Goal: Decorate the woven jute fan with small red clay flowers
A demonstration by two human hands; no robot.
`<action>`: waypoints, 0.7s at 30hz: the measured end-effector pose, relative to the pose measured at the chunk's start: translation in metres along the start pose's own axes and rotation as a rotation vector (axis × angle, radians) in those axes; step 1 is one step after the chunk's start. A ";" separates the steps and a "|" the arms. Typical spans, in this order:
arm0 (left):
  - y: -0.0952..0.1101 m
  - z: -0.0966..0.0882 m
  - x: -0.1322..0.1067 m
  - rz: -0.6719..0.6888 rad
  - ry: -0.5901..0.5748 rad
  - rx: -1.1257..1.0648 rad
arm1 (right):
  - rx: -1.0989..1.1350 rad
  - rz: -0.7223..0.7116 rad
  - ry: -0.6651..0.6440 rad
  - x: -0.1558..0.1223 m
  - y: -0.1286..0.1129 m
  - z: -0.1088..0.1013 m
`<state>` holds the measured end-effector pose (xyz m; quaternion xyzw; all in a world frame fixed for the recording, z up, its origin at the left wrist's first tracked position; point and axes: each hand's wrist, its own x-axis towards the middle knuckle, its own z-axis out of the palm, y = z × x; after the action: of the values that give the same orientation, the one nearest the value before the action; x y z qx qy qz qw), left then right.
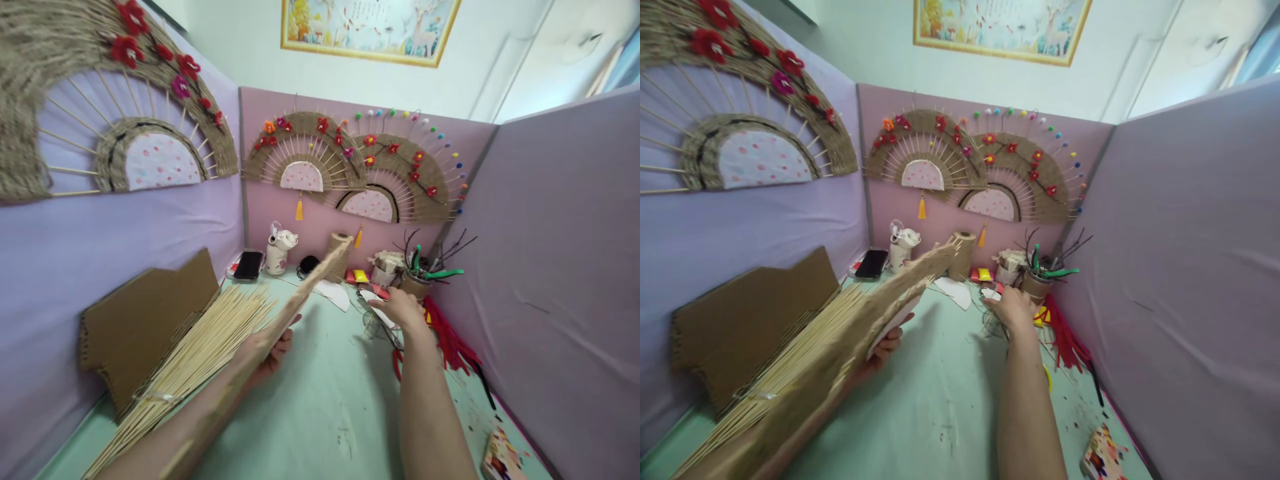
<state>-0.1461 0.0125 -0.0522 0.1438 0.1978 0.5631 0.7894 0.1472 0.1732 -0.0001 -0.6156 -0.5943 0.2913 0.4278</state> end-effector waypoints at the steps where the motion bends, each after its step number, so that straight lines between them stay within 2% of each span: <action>1: -0.004 0.003 -0.003 -0.005 0.012 -0.044 | 0.002 -0.006 -0.054 -0.003 -0.003 0.005; 3: -0.011 0.007 -0.009 -0.014 0.046 -0.122 | 0.038 -0.031 -0.206 -0.008 -0.012 0.017; 6: -0.021 0.010 -0.015 -0.026 0.090 -0.208 | 0.149 -0.053 -0.560 -0.020 -0.025 0.039; 9: -0.024 0.008 -0.016 -0.018 0.106 -0.282 | 0.334 -0.032 -0.956 -0.037 -0.030 0.074; 11: -0.023 0.004 -0.014 -0.032 0.091 -0.373 | 0.510 -0.006 -1.148 -0.051 -0.028 0.101; 13: -0.020 -0.001 -0.012 -0.061 0.086 -0.460 | 0.705 0.032 -1.227 -0.063 -0.022 0.127; 16: -0.017 -0.007 -0.008 -0.077 0.118 -0.504 | 0.959 0.100 -1.224 -0.075 -0.009 0.156; 21: -0.012 -0.016 -0.005 -0.083 0.200 -0.500 | 1.223 0.253 -1.116 -0.080 0.008 0.177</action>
<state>-0.1453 0.0036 -0.0712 -0.1202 0.1354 0.5732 0.7992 -0.0122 0.1272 -0.1008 -0.1024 -0.3824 0.8702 0.2934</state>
